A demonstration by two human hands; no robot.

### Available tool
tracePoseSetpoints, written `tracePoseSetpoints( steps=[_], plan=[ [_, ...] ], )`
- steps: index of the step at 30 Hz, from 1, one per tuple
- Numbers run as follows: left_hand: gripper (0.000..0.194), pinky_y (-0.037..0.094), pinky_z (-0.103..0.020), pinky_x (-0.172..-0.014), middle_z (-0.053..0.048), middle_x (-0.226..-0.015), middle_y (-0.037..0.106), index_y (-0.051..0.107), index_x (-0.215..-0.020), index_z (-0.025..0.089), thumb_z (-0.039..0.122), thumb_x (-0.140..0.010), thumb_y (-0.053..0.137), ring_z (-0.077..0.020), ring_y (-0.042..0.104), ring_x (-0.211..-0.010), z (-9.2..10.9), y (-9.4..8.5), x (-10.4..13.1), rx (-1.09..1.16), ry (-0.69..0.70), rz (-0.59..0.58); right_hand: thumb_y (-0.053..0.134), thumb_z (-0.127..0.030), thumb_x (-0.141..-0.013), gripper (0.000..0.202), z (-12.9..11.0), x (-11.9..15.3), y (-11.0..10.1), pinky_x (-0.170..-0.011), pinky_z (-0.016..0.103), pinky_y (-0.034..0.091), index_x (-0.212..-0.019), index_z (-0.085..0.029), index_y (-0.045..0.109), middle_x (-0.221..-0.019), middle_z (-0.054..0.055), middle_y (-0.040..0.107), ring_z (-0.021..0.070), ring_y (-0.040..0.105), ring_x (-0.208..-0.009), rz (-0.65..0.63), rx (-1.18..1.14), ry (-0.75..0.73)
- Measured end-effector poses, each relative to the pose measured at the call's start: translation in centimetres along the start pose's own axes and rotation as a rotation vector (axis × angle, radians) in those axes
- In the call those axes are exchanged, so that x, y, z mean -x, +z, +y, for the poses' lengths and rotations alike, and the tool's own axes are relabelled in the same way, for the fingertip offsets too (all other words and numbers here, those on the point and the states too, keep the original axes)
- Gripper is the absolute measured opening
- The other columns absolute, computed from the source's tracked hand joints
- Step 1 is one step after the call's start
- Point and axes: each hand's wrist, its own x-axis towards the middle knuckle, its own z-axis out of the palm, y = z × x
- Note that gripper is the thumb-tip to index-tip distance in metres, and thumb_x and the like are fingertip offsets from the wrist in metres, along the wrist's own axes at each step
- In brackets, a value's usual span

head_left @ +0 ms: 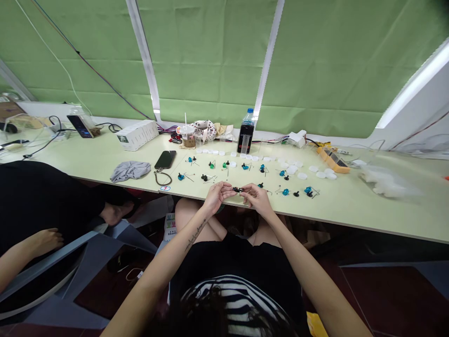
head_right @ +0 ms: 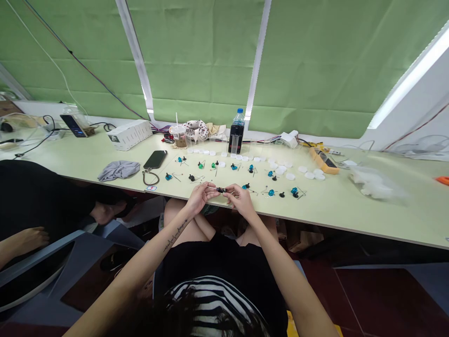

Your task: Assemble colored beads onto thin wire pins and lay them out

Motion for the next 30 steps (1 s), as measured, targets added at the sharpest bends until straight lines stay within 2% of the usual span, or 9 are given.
tracePoseSetpoints(
  steps=[5, 17, 30],
  plan=[
    [0.031, 0.054, -0.032, -0.078, -0.012, -0.073, 0.068, 0.061, -0.082, 0.008, 0.036, -0.086, 0.051, -0.0195, 0.068, -0.071, 0.05, 0.11, 0.04, 0.0, 0.003, 0.001, 0.063, -0.049, -0.075, 0.033, -0.02, 0.05, 0.0, -0.035, 0.024, 0.047, -0.089, -0.019, 0.06, -0.063, 0.001, 0.06, 0.0171, 0.061, -0.052, -0.006, -0.002, 0.002],
    [0.029, 0.054, -0.031, -0.076, -0.012, -0.072, 0.067, 0.061, -0.082, 0.008, 0.035, -0.086, 0.051, -0.0197, 0.068, -0.07, -0.01, -0.06, -0.02, 0.003, 0.017, -0.025, 0.061, -0.053, -0.074, 0.038, -0.05, 0.05, -0.01, -0.036, 0.024, 0.048, -0.087, -0.018, 0.06, -0.066, 0.004, 0.064, 0.0159, 0.06, -0.051, -0.008, 0.01, 0.005],
    [0.03, 0.053, -0.032, -0.076, -0.012, -0.073, 0.068, 0.061, -0.083, 0.008, 0.036, -0.086, 0.051, -0.0201, 0.069, -0.071, -0.28, -0.3, -0.2, -0.001, 0.026, -0.038, 0.061, -0.048, -0.077, 0.031, 0.4, -0.04, -0.05, -0.036, 0.022, 0.047, -0.084, -0.018, 0.058, -0.068, 0.004, 0.064, 0.0152, 0.06, -0.052, -0.021, -0.003, 0.001]
  ],
)
